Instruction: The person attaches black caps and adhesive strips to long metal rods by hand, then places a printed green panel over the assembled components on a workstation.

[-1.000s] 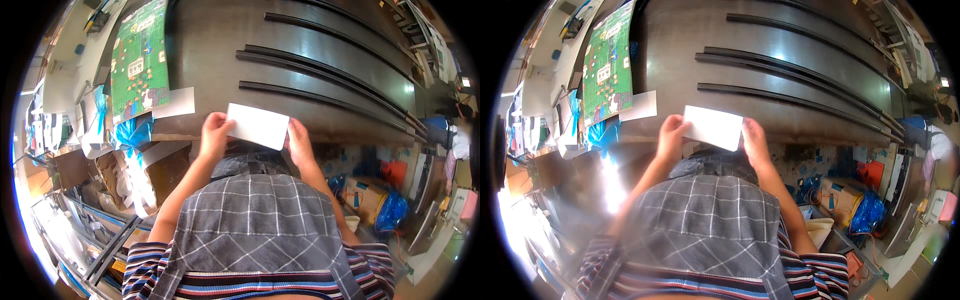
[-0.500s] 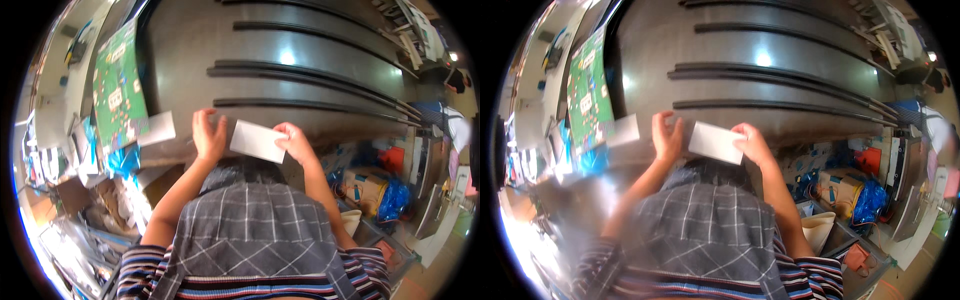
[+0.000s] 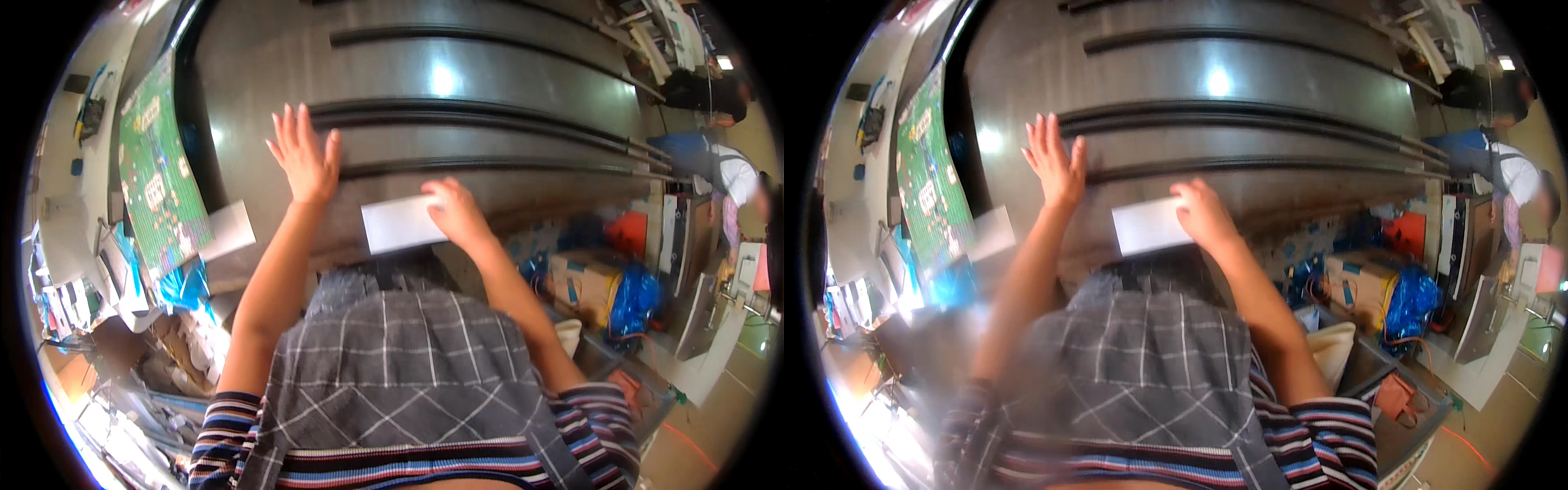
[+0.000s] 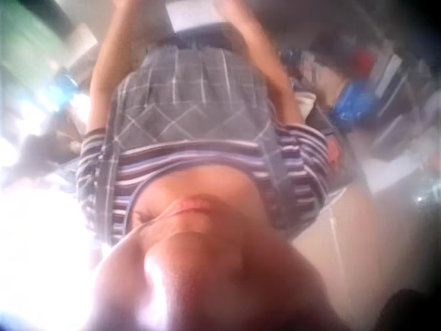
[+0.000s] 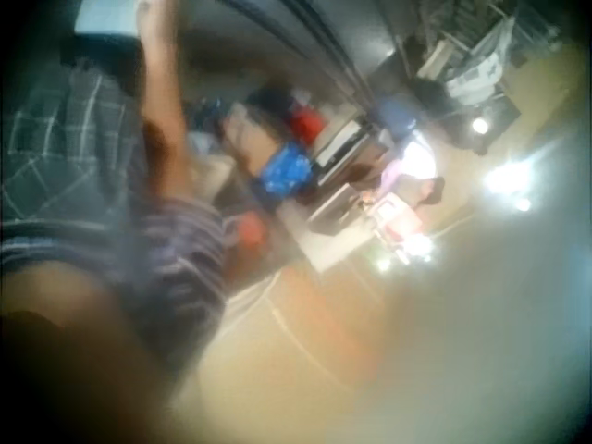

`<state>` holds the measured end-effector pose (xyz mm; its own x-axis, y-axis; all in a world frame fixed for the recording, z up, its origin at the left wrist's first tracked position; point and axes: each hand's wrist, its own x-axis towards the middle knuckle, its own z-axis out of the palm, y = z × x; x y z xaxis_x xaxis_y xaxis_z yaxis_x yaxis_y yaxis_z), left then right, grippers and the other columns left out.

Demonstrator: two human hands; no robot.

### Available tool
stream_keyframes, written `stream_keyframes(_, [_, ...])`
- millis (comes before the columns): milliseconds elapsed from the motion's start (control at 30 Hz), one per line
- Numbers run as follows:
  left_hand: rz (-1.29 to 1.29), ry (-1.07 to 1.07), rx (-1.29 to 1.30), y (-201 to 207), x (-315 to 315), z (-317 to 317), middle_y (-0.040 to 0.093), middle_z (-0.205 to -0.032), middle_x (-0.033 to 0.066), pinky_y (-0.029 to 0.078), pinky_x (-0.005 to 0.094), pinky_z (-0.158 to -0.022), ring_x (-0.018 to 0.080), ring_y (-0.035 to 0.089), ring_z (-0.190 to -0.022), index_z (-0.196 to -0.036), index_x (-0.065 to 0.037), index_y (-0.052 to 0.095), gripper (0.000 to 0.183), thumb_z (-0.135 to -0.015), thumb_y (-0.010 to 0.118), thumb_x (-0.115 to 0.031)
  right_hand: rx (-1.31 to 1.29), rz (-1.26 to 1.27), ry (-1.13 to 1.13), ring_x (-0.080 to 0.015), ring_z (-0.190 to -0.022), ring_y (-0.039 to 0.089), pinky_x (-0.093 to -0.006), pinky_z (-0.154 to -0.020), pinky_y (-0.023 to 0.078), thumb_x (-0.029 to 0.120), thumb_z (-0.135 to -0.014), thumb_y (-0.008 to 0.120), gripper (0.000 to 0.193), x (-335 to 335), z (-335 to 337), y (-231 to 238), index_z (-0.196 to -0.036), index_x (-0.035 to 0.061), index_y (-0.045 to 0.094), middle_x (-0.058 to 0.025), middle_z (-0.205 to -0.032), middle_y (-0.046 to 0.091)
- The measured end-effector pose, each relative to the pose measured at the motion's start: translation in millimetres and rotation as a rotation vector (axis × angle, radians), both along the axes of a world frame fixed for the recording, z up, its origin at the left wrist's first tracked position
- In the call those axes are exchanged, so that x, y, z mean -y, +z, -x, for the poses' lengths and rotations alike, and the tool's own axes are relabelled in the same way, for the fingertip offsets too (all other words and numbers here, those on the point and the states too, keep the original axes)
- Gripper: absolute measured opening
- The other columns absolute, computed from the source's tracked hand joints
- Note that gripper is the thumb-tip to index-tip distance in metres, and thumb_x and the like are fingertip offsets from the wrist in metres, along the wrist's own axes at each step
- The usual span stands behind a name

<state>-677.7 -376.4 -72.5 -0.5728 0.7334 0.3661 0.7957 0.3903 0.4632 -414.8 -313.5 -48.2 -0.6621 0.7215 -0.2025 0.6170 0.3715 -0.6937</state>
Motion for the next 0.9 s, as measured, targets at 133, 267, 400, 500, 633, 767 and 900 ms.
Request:
stream_keyframes(133, [0.054, -0.564, 0.109, 29.1, 47.6, -47.7, 0.047, -0.139, 0.0107, 0.034, 0.0478, -0.104, 0.0300, 0.044, -0.127, -0.129, -0.010, 0.054, 0.054, -0.080, 0.072, -0.023, 0.034, -0.247, -0.142, -0.0341, -0.106, 0.056, -0.0417, -0.087, 0.049, 0.009, -0.077, 0.071, 0.037, 14.1, -13.1, 5.7, -0.111, 0.0039, 0.059, -0.0129, -0.108, 0.058])
stream_keyframes(267, [0.131, -0.821, 0.154, 18.8, 72.0, -94.7, 0.054, -0.128, 0.0055, 0.039, 0.0434, -0.096, 0.0266, 0.050, -0.116, -0.115, -0.014, 0.063, 0.044, -0.073, 0.075, -0.020, 0.083, -0.312, -0.175, -0.0314, -0.101, 0.057, -0.0407, -0.083, 0.049, 0.009, -0.075, 0.072, 0.026, 6.7, -21.1, 3.0, -0.098, 0.0064, 0.063, -0.0102, -0.101, 0.059])
stream_keyframes(400, [0.137, -0.855, 0.124, 10.6, 74.0, -96.4, 0.055, -0.127, 0.0041, 0.039, 0.0418, -0.096, 0.0255, 0.050, -0.114, -0.111, -0.016, 0.065, 0.038, -0.075, 0.074, -0.024, 0.036, -0.368, -0.081, -0.0307, -0.095, 0.058, -0.0406, -0.080, 0.049, 0.007, -0.075, 0.070, 0.015, 0.5, -21.0, -3.1, -0.089, 0.0062, 0.065, -0.0093, -0.094, 0.060])
stream_keyframes(500, [0.114, -0.844, 0.117, 2.6, 73.2, -96.6, 0.053, -0.129, 0.0038, 0.039, 0.0420, -0.096, 0.0250, 0.050, -0.115, -0.110, -0.016, 0.066, 0.034, -0.077, 0.071, -0.021, 0.023, -0.419, -0.052, -0.0307, -0.091, 0.058, -0.0408, -0.077, 0.050, 0.006, -0.076, 0.068, 0.009, 0.4, -19.4, -3.8, -0.085, 0.0060, 0.066, -0.0091, -0.090, 0.060])
stream_keyframes(633, [0.151, -0.849, 0.120, 4.1, 70.6, -104.1, 0.052, -0.131, 0.0034, 0.040, 0.0439, -0.095, 0.0257, 0.050, -0.114, -0.111, -0.016, 0.066, 0.037, -0.075, 0.068, -0.015, 0.002, -0.475, -0.062, -0.0306, -0.088, 0.059, -0.0409, -0.075, 0.050, 0.005, -0.077, 0.067, 0.007, 3.1, -17.1, -4.8, -0.084, 0.0067, 0.066, -0.0088, -0.087, 0.060])
stream_keyframes(767, [0.195, -0.844, 0.105, 7.9, 66.6, -110.1, 0.050, -0.134, 0.0032, 0.041, 0.0459, -0.094, 0.0268, 0.050, -0.113, -0.116, -0.017, 0.064, 0.044, -0.072, 0.066, -0.014, -0.019, -0.499, -0.053, -0.0302, -0.086, 0.060, -0.0404, -0.074, 0.050, 0.004, -0.075, 0.068, 0.006, 0.3, -14.5, -6.5, -0.080, 0.0055, 0.066, -0.0088, -0.084, 0.061])
stream_keyframes(900, [0.211, -0.837, 0.093, 7.1, 67.3, -110.7, 0.049, -0.136, 0.0025, 0.041, 0.0457, -0.095, 0.0274, 0.049, -0.113, -0.120, -0.018, 0.063, 0.047, -0.072, 0.065, -0.015, 0.068, -0.503, -0.032, -0.0307, -0.086, 0.060, -0.0405, -0.073, 0.050, 0.005, -0.075, 0.068, 0.006, -2.5, -11.6, -4.0, -0.080, 0.0049, 0.066, -0.0093, -0.085, 0.061])
